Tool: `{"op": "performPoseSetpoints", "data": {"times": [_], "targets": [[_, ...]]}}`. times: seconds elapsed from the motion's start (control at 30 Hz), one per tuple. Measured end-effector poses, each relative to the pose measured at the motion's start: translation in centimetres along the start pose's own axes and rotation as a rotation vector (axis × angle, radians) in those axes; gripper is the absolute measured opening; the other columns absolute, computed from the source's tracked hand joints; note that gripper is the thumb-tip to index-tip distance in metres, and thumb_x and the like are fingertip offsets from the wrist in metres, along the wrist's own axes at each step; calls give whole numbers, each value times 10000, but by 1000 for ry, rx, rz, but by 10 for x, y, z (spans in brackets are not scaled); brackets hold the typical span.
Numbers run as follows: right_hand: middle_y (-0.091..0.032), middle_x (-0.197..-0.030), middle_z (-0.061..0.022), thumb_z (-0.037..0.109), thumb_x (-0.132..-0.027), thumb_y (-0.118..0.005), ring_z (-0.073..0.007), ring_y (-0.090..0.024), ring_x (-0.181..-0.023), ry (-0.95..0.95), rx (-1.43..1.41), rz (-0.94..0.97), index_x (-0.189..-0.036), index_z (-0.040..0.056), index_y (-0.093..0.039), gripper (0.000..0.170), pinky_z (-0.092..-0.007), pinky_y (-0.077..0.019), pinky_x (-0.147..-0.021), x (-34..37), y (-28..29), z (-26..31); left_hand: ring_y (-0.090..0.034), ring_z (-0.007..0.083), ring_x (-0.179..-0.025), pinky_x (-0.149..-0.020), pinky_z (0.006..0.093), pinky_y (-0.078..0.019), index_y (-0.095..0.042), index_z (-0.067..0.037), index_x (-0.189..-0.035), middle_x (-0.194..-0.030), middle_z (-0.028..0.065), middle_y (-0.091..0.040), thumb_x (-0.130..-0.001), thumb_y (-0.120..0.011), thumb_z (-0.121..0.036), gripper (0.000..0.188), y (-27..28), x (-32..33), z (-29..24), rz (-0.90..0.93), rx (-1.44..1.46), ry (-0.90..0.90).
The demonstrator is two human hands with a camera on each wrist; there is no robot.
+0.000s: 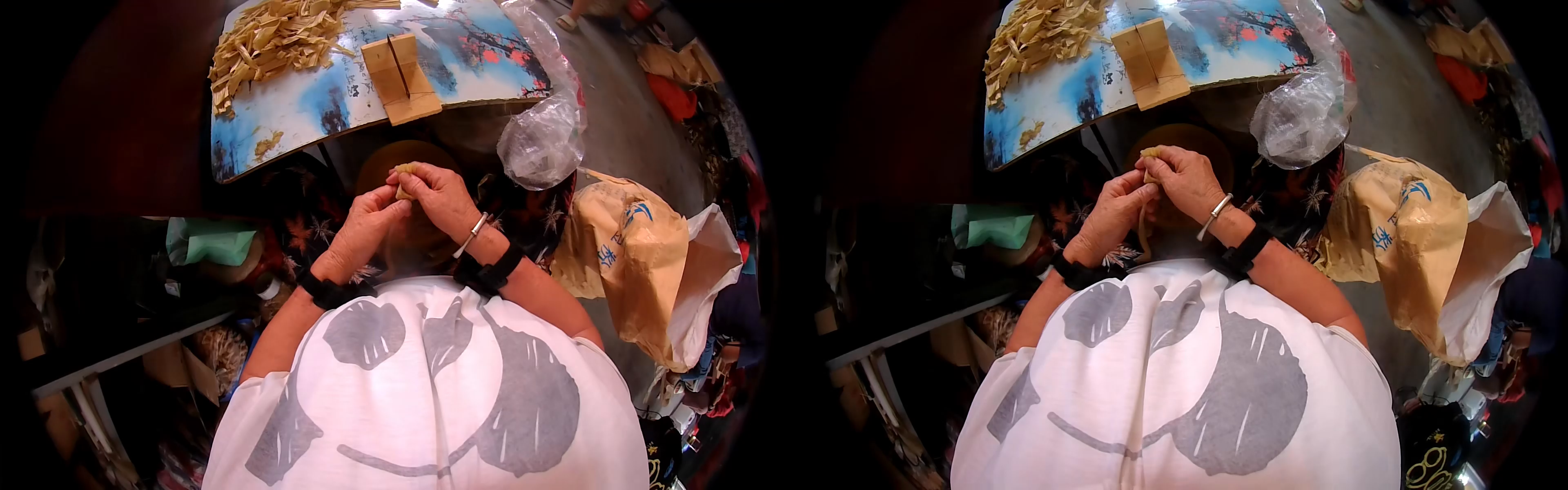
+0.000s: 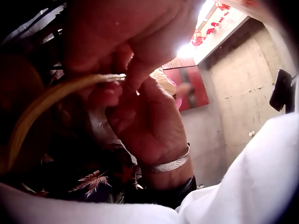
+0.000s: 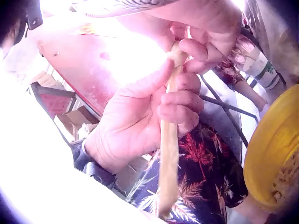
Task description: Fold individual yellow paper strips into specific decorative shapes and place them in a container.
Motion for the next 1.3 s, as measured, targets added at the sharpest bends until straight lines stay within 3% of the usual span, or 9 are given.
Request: {"op": "performPoseSetpoints", "data": {"times": [0.17, 0.37, 0.57, 0.93, 1.03, 1.1, 1.17, 1.3], "targets": [[-677, -780, -97, 226, -950, -614, -141, -654, -665, -145, -65, -78, -933, 9, -635, 219, -267, -517, -602, 0, 6, 1, -477, 8, -641, -541, 165, -361, -625, -52, -941, -768, -62, -586, -950, -622, -124, 73, 9, 6, -12, -221, -85, -147], [-589, -700, 32, 203, -887, -703, -44, -546, -600, -182, -389, 200, -955, 52, -626, 183, -196, -446, -516, 3, -7, -11, -396, 0, -587, -504, 157, -295, -614, -65, -990, -719, -65, -515, -967, -614, -151, 88, 7, 7, -18, -205, -192, -165], [-590, -693, 37, 186, -870, -715, -33, -521, -568, -366, -462, 169, -960, 48, -634, 183, -194, -418, -486, 8, 3, -26, -409, -10, -616, -523, 162, -311, -621, -46, -922, -711, -98, -497, -957, -622, -150, 110, 19, 21, -14, -136, -125, -52], [-631, -657, -5, 205, -910, -660, -44, -561, -561, -284, -259, 49, -942, 38, -656, 170, -204, -435, -495, 3, 8, -16, -347, -13, -546, -475, 164, -247, -685, -46, -969, -663, -107, -459, -981, -600, -197, 174, 10, 23, -25, -116, -256, -91], [-627, -654, -1, 211, -914, -655, -52, -562, -562, -247, -255, 80, -937, 31, -647, 181, -209, -439, -508, -4, 9, -13, -445, -3, -638, -544, 177, -347, -682, -9, -920, -707, -92, -543, -953, -612, -144, 155, 13, 18, -32, -139, -336, -111], [-621, -646, -8, 219, -918, -649, -61, -563, -560, -203, -284, 127, -919, 22, -640, 198, -222, -442, -511, -7, 11, -6, -422, 1, -620, -534, 182, -334, -674, -12, -921, -690, -89, -526, -959, -606, -156, 163, 9, 14, -36, -114, -376, -136], [-616, -634, -26, 219, -921, -638, -72, -568, -560, -137, -155, 23, -867, 9, -631, 216, -244, -448, -513, -9, 16, -2, -385, -2, -590, -512, 174, -294, -678, -25, -944, -674, -97, -488, -978, -600, -186, 182, 7, 10, -34, -81, -424, -204], [-612, -619, -63, 206, -924, -613, -92, -578, -566, -24, 37, -237, -774, -13, -613, 266, -278, -463, -533, -9, 22, -3, -419, 11, -632, -546, 186, -343, -668, 2, -959, -699, -75, -529, -956, -620, -111, 122, -4, 14, -31, -123, -540, -287]]}}
Point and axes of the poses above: each hand's wrist, its own x-axis away from the middle knuckle, its own y-axis out of the back of the hand, z = x × y, the point moved 6 cm from there along -x, towards the middle knuckle
